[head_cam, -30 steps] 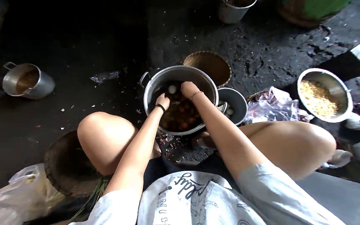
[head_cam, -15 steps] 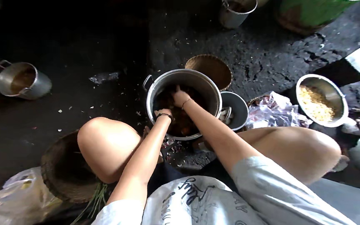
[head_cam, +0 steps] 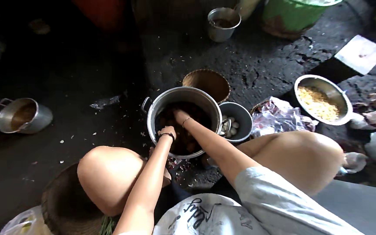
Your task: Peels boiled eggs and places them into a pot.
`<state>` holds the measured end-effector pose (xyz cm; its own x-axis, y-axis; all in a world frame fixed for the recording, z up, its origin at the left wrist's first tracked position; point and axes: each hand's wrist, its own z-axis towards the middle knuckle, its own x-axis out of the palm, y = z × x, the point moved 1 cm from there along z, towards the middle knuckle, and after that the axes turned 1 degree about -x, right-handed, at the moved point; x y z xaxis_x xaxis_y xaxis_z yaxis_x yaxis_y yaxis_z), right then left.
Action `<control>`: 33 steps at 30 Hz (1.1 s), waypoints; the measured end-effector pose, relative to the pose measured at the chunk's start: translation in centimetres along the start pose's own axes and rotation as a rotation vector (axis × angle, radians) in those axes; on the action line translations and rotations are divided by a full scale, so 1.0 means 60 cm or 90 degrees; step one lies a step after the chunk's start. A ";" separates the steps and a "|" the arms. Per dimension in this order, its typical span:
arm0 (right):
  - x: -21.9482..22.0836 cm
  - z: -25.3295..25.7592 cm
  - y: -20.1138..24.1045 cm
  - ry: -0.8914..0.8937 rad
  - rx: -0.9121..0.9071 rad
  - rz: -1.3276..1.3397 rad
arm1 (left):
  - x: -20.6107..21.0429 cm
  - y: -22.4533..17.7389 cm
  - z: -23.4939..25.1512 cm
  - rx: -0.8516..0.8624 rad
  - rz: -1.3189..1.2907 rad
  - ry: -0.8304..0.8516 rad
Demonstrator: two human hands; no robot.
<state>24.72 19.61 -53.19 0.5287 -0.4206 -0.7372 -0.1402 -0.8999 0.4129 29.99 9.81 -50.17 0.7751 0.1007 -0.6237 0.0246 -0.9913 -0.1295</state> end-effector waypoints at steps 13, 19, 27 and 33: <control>-0.144 -0.098 -0.017 0.120 0.002 0.735 | -0.038 0.010 -0.010 0.509 -0.600 -0.526; -0.143 -0.129 -0.001 0.220 -0.034 0.666 | -0.045 0.022 -0.034 0.476 -0.538 -0.587; -0.137 -0.131 -0.023 0.215 -0.069 0.764 | -0.041 0.035 -0.035 0.479 -0.670 -0.542; -0.127 -0.133 -0.033 0.035 -0.137 0.007 | -0.040 0.039 -0.029 0.344 -0.676 -0.506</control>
<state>27.64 25.51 -44.14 0.5732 -0.4182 -0.7046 0.0322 -0.8478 0.5294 29.30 7.11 -47.64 -0.0153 0.9594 -0.2818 -0.0201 -0.2820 -0.9592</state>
